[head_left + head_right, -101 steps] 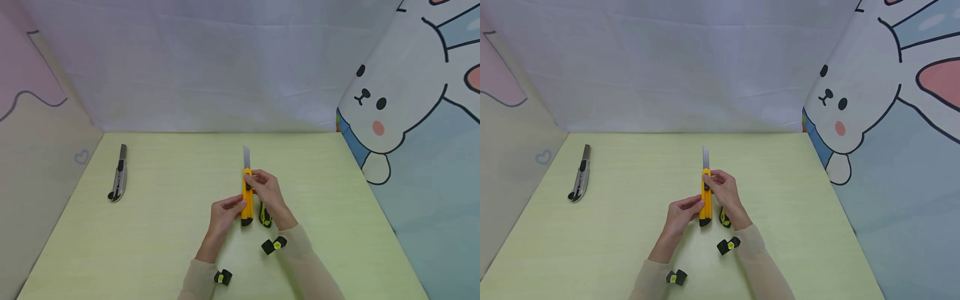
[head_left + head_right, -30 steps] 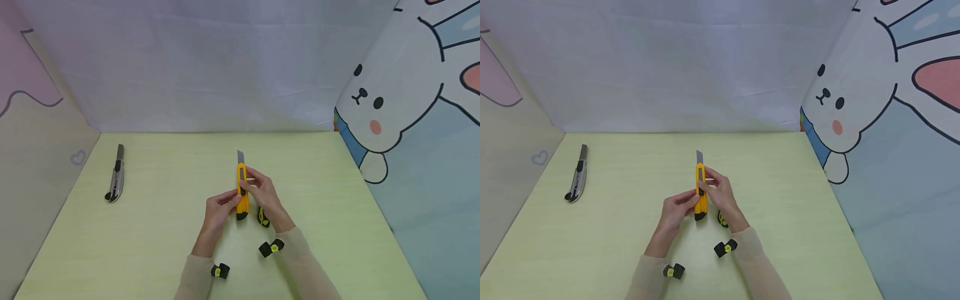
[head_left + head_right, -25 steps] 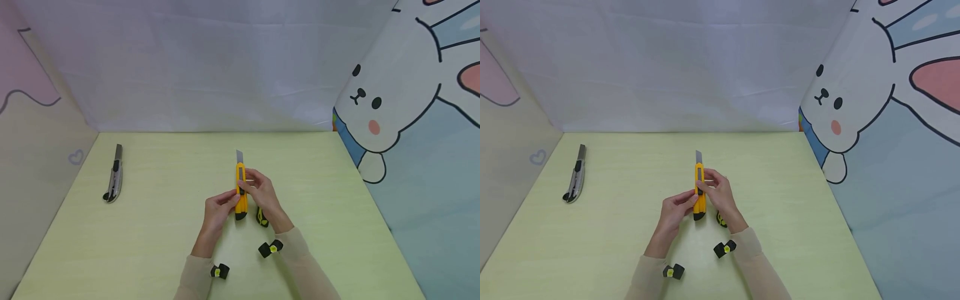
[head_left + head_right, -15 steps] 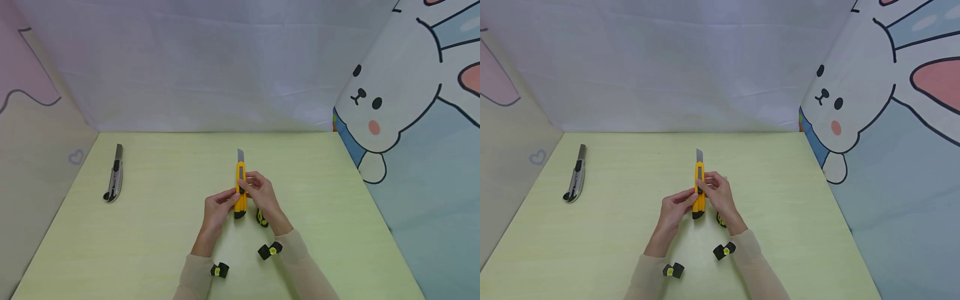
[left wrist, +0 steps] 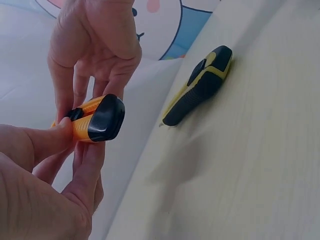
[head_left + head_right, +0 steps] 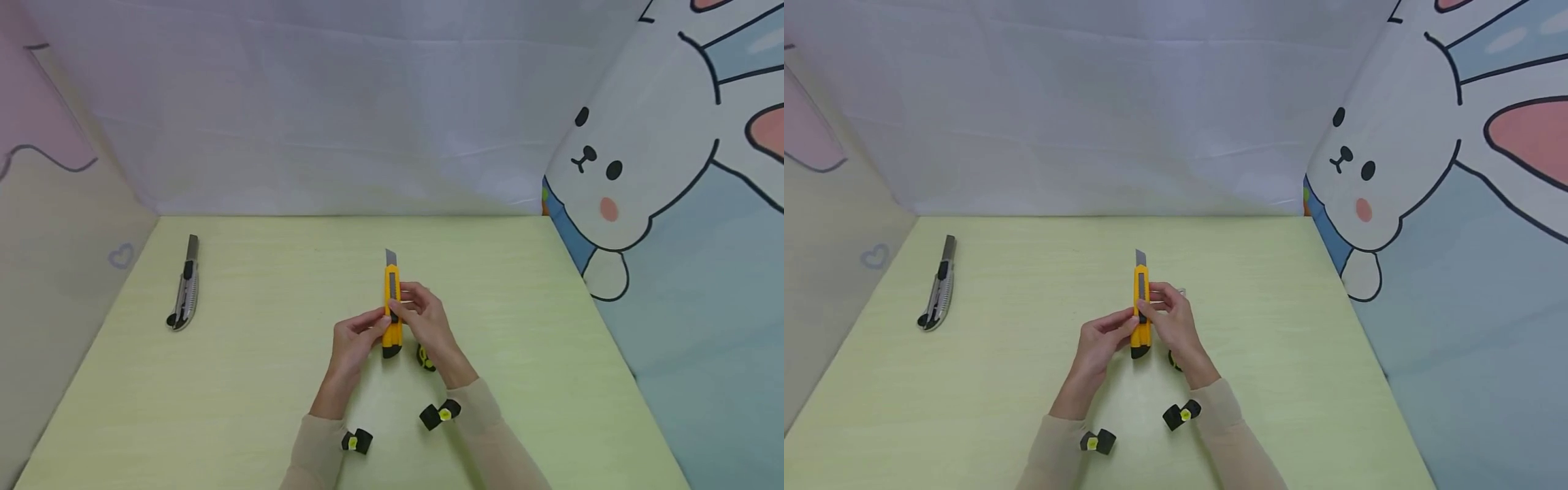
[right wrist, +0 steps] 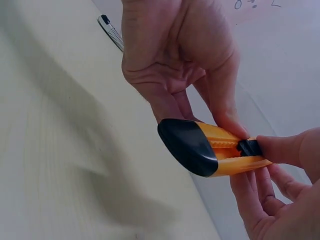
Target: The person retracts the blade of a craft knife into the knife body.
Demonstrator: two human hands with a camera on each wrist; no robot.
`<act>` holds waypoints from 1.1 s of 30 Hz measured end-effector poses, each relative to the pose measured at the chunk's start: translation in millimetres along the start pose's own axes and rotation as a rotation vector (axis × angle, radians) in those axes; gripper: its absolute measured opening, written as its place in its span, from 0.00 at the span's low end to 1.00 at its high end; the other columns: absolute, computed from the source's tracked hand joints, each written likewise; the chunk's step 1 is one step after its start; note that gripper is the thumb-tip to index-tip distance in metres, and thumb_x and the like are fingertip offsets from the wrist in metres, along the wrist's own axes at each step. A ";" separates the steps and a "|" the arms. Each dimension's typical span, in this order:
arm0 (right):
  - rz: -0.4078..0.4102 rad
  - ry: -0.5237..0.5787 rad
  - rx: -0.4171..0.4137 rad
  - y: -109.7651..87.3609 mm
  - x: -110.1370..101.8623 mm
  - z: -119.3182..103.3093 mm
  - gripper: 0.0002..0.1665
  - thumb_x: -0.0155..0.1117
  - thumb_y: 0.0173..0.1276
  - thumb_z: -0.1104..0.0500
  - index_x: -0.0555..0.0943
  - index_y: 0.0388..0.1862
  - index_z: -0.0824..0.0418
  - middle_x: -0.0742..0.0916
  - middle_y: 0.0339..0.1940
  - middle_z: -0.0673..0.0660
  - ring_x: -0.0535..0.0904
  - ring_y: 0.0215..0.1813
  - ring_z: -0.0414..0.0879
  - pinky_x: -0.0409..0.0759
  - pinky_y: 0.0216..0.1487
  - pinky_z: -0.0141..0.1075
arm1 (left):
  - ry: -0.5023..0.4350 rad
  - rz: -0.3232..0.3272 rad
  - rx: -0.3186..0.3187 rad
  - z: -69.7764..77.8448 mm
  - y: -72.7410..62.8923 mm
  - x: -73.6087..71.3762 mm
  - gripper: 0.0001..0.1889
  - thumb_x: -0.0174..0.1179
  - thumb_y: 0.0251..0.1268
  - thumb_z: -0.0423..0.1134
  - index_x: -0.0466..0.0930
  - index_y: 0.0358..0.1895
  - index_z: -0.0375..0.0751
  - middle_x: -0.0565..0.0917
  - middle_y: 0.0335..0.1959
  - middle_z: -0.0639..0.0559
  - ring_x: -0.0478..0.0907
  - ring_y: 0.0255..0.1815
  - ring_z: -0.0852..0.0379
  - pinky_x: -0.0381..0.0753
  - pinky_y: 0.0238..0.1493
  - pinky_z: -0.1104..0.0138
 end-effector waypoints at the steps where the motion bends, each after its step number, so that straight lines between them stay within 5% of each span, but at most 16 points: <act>1: 0.000 0.003 -0.003 -0.2 0.1 -0.3 0.23 0.69 0.73 0.58 0.80 0.65 0.58 0.83 0.57 0.60 0.80 0.53 0.53 0.84 0.55 0.42 | -0.002 -0.004 -0.002 0.4 -0.1 -0.3 0.15 0.69 0.67 0.32 0.87 0.54 0.30 0.89 0.48 0.41 0.86 0.39 0.56 0.87 0.45 0.66; 10: -0.037 0.000 -0.007 -1.4 -0.4 -1.6 0.27 0.69 0.73 0.58 0.77 0.69 0.58 0.79 0.63 0.60 0.78 0.59 0.55 0.78 0.61 0.47 | 0.001 0.016 -0.020 3.5 0.9 -0.9 0.14 0.69 0.67 0.33 0.87 0.54 0.31 0.88 0.44 0.44 0.85 0.40 0.56 0.87 0.47 0.65; 24: -0.076 0.049 0.010 -1.0 0.9 0.4 0.31 0.68 0.74 0.59 0.74 0.75 0.53 0.80 0.68 0.55 0.77 0.64 0.54 0.70 0.69 0.56 | -0.001 -0.001 -0.009 8.0 3.6 -5.1 0.15 0.69 0.68 0.34 0.86 0.55 0.31 0.87 0.53 0.40 0.87 0.45 0.54 0.86 0.49 0.64; 33: -0.063 0.079 0.071 -1.6 0.7 3.9 0.32 0.69 0.74 0.53 0.74 0.74 0.55 0.82 0.62 0.59 0.82 0.61 0.52 0.79 0.65 0.49 | -0.020 -0.011 -0.018 8.5 3.8 -5.6 0.19 0.71 0.67 0.40 0.86 0.57 0.34 0.87 0.53 0.41 0.87 0.47 0.54 0.85 0.51 0.64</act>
Point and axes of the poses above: each hand's wrist, its own y-axis towards the middle knuckle, its own x-axis out of the palm, z = x × y, the point moved 2 cm from there along y, towards the middle knuckle
